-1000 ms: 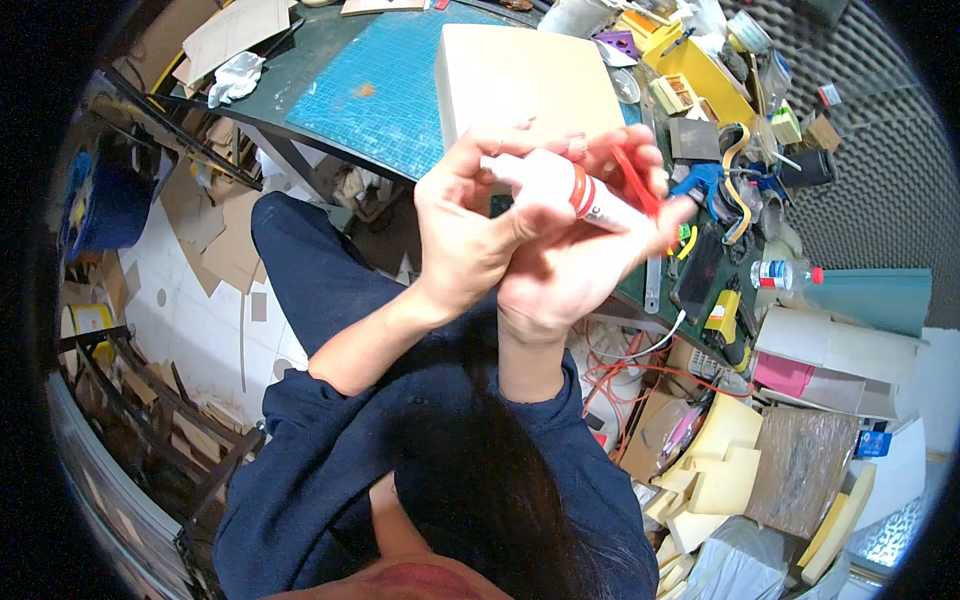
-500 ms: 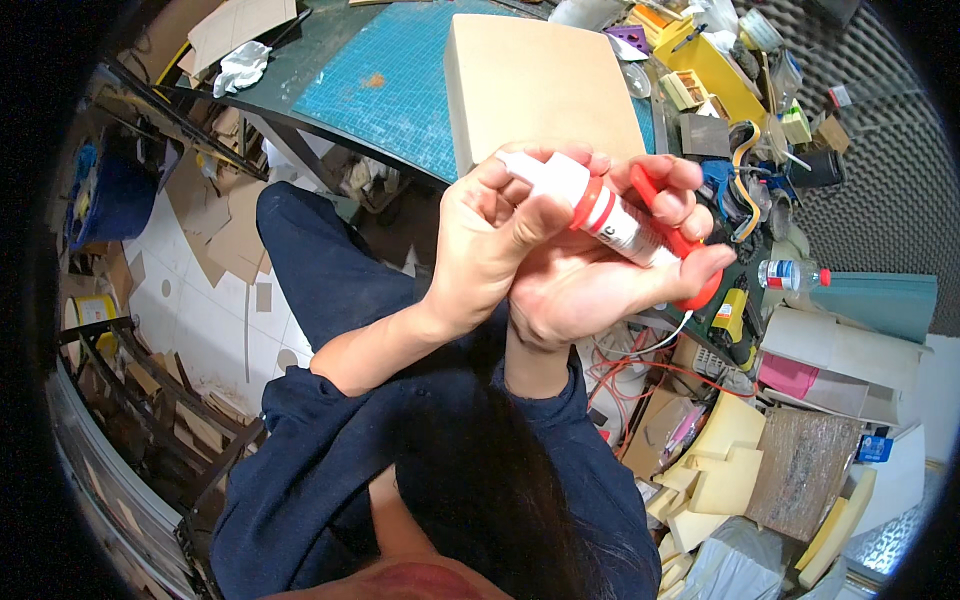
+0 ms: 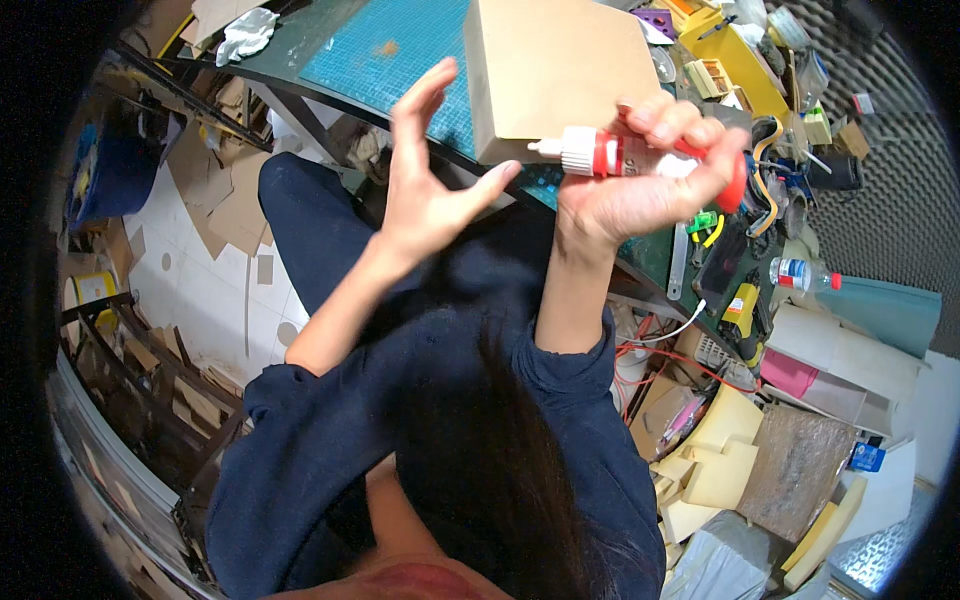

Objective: The person picks up a flat cardboard piece and folds it into a box shape. They apply glue to the edges and press the flaps together to form the box. The person then picks up a smaller cardboard piece and attaches it to the box.

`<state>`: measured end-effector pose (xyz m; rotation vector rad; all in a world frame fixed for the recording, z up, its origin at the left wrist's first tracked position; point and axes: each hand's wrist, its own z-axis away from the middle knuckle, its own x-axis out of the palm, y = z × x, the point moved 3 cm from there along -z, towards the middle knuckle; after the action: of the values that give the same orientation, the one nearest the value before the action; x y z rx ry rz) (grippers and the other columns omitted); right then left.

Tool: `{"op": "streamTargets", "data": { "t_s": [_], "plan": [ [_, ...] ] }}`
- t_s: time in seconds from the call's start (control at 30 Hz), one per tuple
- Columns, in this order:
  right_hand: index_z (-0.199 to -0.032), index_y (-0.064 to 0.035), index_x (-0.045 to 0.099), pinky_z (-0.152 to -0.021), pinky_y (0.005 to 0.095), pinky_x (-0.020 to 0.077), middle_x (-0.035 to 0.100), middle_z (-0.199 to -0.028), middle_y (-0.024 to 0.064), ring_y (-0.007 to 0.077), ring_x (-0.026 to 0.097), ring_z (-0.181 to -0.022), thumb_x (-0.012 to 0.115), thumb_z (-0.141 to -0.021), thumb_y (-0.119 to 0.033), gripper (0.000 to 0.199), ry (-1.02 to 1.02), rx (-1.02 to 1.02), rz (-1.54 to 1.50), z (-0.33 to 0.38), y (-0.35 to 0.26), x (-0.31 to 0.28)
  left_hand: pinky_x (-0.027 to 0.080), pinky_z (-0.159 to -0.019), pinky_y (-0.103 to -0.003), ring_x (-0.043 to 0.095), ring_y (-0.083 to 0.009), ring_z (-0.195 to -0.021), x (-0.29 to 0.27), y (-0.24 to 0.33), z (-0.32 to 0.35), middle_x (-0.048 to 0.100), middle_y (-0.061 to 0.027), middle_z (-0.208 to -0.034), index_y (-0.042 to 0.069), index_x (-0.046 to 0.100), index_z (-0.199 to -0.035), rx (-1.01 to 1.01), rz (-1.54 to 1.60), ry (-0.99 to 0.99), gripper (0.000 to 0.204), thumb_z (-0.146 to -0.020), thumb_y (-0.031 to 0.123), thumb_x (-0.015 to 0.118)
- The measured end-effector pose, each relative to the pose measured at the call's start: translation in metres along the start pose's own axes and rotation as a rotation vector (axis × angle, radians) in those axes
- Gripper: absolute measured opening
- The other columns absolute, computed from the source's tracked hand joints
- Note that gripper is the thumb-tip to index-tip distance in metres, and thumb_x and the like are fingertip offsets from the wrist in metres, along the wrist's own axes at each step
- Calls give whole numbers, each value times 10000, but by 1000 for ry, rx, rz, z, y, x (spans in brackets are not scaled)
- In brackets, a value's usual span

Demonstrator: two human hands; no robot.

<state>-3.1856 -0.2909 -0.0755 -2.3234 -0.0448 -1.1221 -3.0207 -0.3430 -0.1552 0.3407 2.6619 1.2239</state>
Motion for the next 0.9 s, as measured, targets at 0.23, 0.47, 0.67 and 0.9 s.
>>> {"op": "streamTargets", "data": {
  "t_s": [0.23,0.47,0.67,0.9],
  "plan": [
    [-746,-135,457,-552,333,495,461,-561,2,145,487,-514,500,-1037,-307,341,129,100,235,0,38,1,319,-1221,-537,236,-416,-1536,4,-39,-17,203,-200,-1673,254,427,-1531,34,-150,-268,993,-681,330,935],
    [-692,-157,415,-528,272,420,405,-545,-29,102,380,-502,476,-1008,-217,326,152,125,218,1,43,6,340,-1217,-504,292,-394,-1522,-1,-39,-18,235,-197,-1670,249,433,-1520,18,-55,-312,964,-690,310,919],
    [-697,-161,424,-529,279,429,420,-543,-36,92,384,-495,442,-1011,-226,321,92,123,177,0,44,1,352,-1210,-512,303,-396,-1517,-2,-39,-18,239,-191,-1670,254,436,-1519,14,-53,-309,958,-695,349,916],
    [-699,-165,428,-525,282,436,416,-530,-51,83,382,-467,431,-1010,-219,316,31,128,159,-2,45,-3,359,-1199,-500,299,-418,-1511,-4,-40,-17,249,-229,-1656,217,424,-1514,42,-28,-291,946,-712,345,911]
  ]
}}
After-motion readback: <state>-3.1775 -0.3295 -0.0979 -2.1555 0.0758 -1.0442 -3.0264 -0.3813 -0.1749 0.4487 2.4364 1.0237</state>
